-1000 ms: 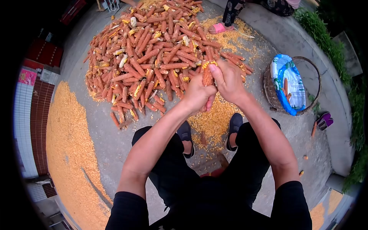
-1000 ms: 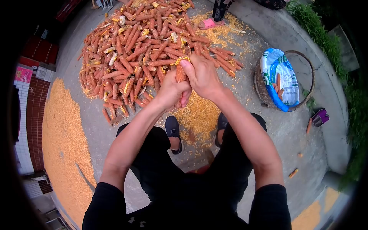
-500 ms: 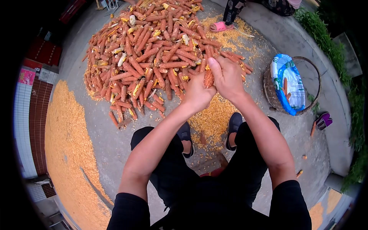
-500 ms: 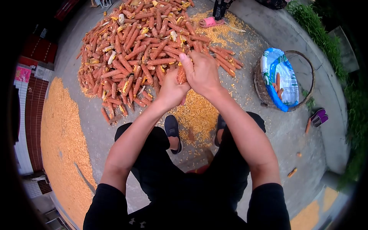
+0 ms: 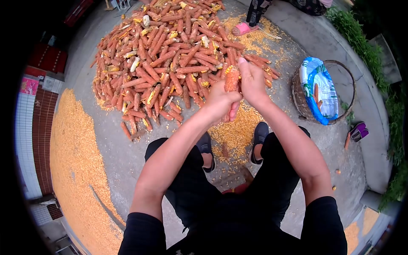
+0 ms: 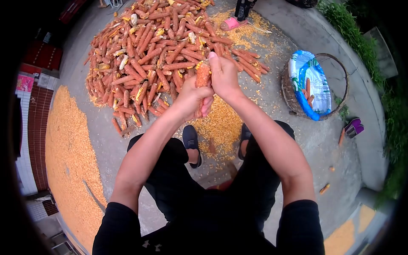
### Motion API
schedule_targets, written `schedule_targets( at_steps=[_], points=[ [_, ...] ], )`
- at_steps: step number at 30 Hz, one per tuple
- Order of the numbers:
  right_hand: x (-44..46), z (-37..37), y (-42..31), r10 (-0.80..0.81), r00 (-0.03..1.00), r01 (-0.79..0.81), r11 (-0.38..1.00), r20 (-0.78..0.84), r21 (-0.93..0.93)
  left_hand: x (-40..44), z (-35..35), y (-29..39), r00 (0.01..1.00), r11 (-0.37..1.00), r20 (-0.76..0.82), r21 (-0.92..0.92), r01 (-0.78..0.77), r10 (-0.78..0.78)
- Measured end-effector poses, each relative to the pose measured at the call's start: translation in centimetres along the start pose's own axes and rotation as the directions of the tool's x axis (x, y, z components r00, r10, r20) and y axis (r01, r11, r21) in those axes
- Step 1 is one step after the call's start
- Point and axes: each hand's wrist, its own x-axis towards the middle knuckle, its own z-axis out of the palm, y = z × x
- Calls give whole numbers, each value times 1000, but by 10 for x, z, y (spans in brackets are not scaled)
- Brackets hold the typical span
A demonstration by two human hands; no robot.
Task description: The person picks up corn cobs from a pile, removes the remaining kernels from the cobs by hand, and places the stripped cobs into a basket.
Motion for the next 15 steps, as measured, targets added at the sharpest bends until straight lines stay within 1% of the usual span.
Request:
schedule_targets(
  at_steps=[2, 5, 8, 11, 14, 15],
  points=[
    [-1, 0, -8, 186, 980, -197, 957, 70, 213, -1, -4, 4, 994, 992, 107, -125, 10, 3],
    [2, -3, 0, 60, 994, -81, 966, 93, 244, 1, -7, 5, 994, 995, 110, -101, -18, 29],
    [4, -9, 1, 58, 993, -80, 973, 105, 215, 4, -11, 4, 991, 995, 126, -99, -28, 40],
    [3, -15, -21, 73, 990, -101, 961, 117, 258, 10, -14, -6, 985, 987, 93, -93, -134, 142],
    [-1, -16, -28, -117, 977, 72, 968, 178, 241, 6, -15, 3, 986, 992, 145, -98, -74, 88],
    [-1, -16, -28, -118, 976, 69, 963, 182, 259, 6, -16, 3, 986, 992, 129, -85, -91, 102]
  ],
)
